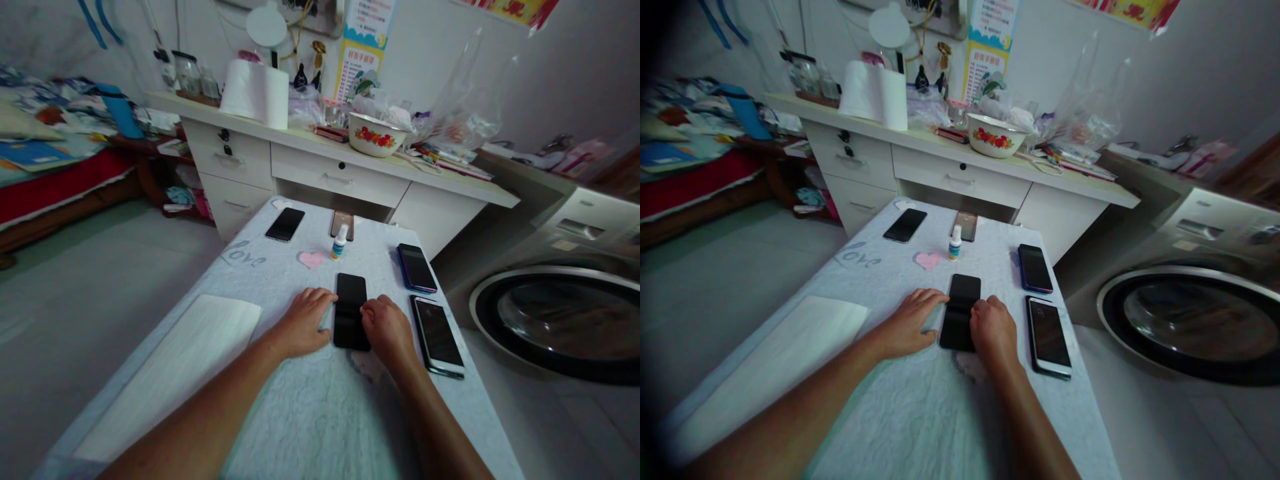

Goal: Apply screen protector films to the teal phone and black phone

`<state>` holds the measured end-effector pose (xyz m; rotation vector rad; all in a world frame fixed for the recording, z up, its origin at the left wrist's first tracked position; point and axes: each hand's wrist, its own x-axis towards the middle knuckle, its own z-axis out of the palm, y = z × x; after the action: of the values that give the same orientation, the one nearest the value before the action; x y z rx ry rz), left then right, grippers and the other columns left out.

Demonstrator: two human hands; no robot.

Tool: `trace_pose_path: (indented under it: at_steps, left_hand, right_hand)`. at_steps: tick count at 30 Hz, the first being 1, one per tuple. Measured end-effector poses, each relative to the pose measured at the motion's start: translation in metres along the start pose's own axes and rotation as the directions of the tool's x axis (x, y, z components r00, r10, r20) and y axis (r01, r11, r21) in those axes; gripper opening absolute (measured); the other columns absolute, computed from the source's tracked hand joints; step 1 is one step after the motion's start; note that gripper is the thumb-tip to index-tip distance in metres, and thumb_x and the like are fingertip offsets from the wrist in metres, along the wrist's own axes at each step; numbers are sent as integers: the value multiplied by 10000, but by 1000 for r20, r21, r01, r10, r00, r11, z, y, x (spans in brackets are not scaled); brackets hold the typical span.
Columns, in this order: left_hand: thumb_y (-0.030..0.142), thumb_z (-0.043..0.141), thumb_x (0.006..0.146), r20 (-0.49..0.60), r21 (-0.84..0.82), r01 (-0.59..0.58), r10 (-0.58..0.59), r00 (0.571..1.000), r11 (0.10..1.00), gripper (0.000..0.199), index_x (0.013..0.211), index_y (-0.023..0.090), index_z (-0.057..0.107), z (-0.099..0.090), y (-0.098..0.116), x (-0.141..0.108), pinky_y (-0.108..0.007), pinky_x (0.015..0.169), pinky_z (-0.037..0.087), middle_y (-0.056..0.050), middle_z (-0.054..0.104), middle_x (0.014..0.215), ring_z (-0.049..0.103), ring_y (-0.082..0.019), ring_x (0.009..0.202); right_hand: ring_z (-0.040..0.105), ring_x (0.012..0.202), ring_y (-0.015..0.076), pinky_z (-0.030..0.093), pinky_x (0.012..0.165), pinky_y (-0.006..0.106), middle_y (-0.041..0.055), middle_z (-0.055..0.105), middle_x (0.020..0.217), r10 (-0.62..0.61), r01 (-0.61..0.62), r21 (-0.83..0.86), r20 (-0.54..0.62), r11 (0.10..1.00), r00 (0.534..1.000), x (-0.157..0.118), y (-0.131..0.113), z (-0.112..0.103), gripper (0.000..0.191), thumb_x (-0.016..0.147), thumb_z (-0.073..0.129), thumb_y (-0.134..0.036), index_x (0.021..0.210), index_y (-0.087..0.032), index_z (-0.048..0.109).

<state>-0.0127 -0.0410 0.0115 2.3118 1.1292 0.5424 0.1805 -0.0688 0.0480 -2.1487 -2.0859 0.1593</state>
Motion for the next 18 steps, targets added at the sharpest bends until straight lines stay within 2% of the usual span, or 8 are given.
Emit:
trace_pose_path:
  at_steps: [4,10,18]
  left_hand:
    - [156,557,661,6,-7,10,-10,1000,1000,629,1281,207,465,0,1,0,-417,1056,361,-75,511,1290,418,-261,1205]
    - [151,556,659,8,-12,8,-8,1000,1000,615,1266,207,479,0,0,0,-417,1061,359,-76,518,1279,425,-259,1202]
    - [153,553,661,-3,-21,11,-11,1000,1000,603,1260,199,492,1,1,0,-419,1049,372,-77,526,1272,431,-264,1195]
  right_hand:
    - [564,805,151,343,688,237,40,599,834,-47,51,95,-52,994,998,-5,0,10,205,911,509,-197,840,-198,702]
    - [557,798,149,363,705,231,33,583,816,-129,144,151,-104,978,986,-10,-7,18,187,906,520,-167,819,-190,684]
    - [534,779,146,374,678,230,39,562,819,-294,307,178,-98,935,951,-14,-15,21,187,892,518,-132,815,-181,681]
